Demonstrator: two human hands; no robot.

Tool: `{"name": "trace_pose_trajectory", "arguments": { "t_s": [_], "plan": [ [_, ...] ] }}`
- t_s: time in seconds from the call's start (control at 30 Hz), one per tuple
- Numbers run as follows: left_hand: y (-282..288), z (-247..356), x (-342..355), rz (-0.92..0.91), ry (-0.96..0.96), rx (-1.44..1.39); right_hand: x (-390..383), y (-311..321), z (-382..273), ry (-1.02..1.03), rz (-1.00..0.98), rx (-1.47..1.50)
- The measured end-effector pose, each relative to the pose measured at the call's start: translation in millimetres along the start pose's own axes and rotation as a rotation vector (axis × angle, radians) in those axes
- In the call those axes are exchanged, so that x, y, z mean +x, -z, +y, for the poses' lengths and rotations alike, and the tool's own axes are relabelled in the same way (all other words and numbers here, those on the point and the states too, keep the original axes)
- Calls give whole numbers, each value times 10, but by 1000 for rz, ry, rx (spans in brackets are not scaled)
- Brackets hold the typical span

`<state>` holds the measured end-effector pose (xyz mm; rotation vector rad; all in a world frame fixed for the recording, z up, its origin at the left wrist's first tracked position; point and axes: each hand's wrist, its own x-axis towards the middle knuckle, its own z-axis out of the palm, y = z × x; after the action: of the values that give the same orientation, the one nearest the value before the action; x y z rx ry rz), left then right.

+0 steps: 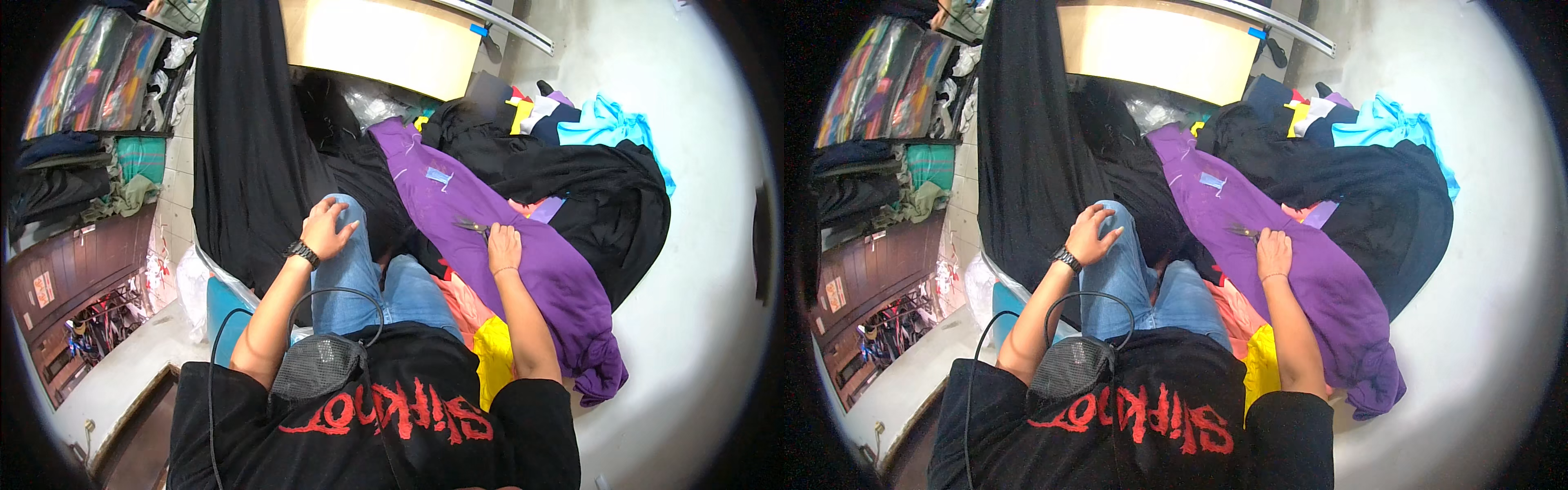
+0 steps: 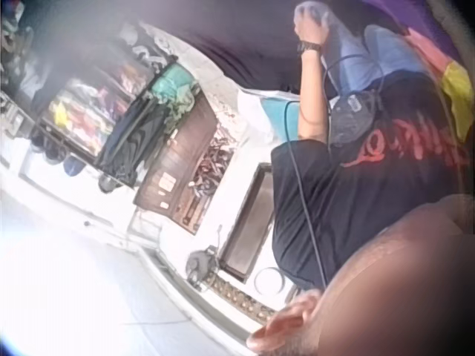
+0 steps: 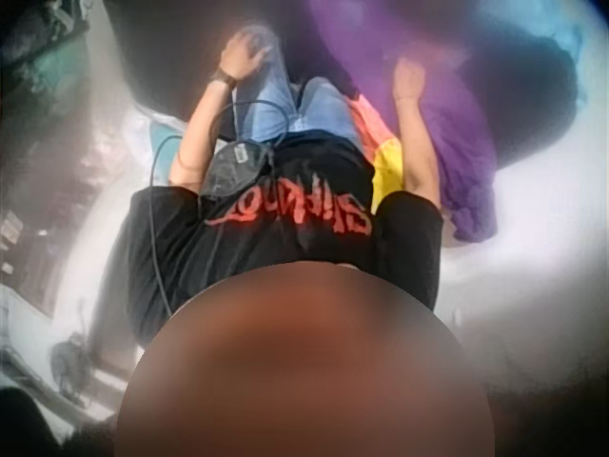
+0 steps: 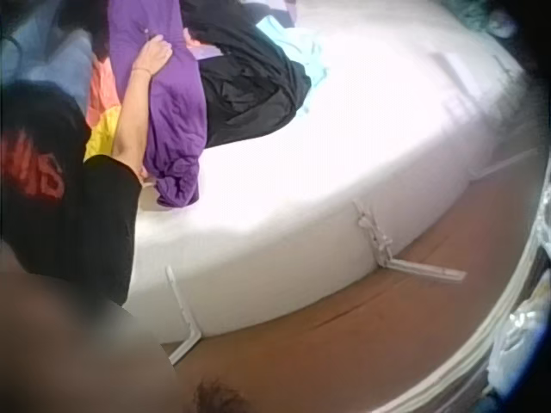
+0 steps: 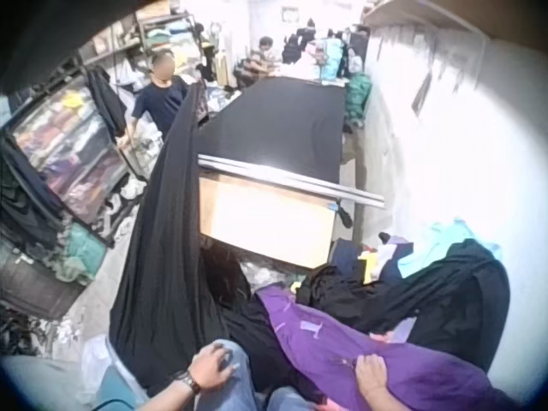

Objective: The person unpacks a large black fabric from a plastic bag, lays it on a table, and uses scissors to cut it. They then use a measuring tool to measure the fabric.

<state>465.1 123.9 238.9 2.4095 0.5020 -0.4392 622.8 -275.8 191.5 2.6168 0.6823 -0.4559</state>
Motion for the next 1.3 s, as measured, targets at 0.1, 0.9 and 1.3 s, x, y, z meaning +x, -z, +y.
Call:
{"name": "trace_pose_trajectory", "arguments": {
  "t_s": [0.1, 0.9, 1.3],
  "plan": [
    [-30, -28, -19, -32, 25, 76, -237, 327, 114, 8, 73, 202],
    [-379, 449, 383, -104, -37, 134, -3035, 615, 1297, -808, 482, 147],
    [897, 1048, 562, 296, -104, 29, -2813, 1130, 1335, -945, 563, 382]
  ]
}}
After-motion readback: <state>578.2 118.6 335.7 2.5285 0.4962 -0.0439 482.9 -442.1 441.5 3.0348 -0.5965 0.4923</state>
